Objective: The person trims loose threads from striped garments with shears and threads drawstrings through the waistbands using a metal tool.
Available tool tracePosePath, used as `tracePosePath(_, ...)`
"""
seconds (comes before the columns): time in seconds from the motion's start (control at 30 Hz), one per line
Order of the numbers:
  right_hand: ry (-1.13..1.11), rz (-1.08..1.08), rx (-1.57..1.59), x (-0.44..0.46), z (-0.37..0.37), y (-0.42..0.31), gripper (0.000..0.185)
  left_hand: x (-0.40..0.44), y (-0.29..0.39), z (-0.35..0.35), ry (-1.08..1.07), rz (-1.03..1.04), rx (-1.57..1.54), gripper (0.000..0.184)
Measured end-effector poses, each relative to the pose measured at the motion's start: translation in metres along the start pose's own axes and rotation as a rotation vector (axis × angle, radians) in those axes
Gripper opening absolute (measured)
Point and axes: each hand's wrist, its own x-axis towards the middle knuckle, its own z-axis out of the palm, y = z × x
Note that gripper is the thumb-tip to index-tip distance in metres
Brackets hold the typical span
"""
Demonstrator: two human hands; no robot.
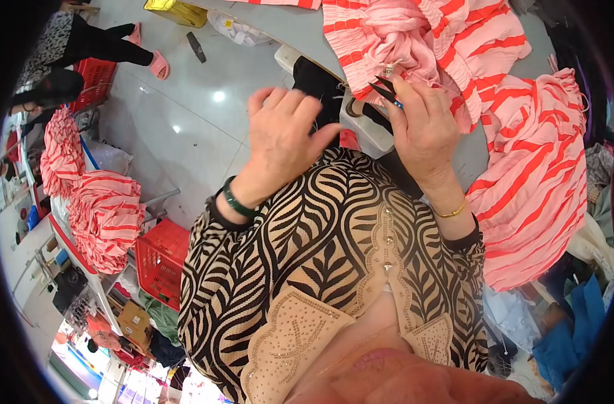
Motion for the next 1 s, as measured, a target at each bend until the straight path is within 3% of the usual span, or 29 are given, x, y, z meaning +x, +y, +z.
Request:
tracePosePath(0.07, -0.008, -0.006, -0.004, -0.002, -0.002, -0.002, 0.035, 0.018, 0.011, 0.011, 0.174, 0.017, -0.064, 0.022)
tracePosePath(0.3, -0.099, -0.009, 0.023, -0.017, -0.001, -0.002, 0.037, 0.016, 0.005, 0.033, 0.086, -0.058, -0.404, 0.014)
tracePosePath(0.5, -0.099, -0.023, 0.059, -0.011, 0.004, -0.007, 0.035, 0.02, 0.01, 0.032, 0.194, -0.184, -0.356, 0.015)
tracePosePath(0.7, -0.079, -0.015, 0.047, -0.015, 0.004, -0.002, 0.034, 0.016, 0.006, 0.046, 0.044, -0.233, -0.496, 0.013)
tracePosePath(1.0, -0.063, -0.055, 0.021, -0.009, 0.01, -0.007, 0.036, 0.012, 0.009, 0.029, 0.062, -0.196, -0.652, 0.009)
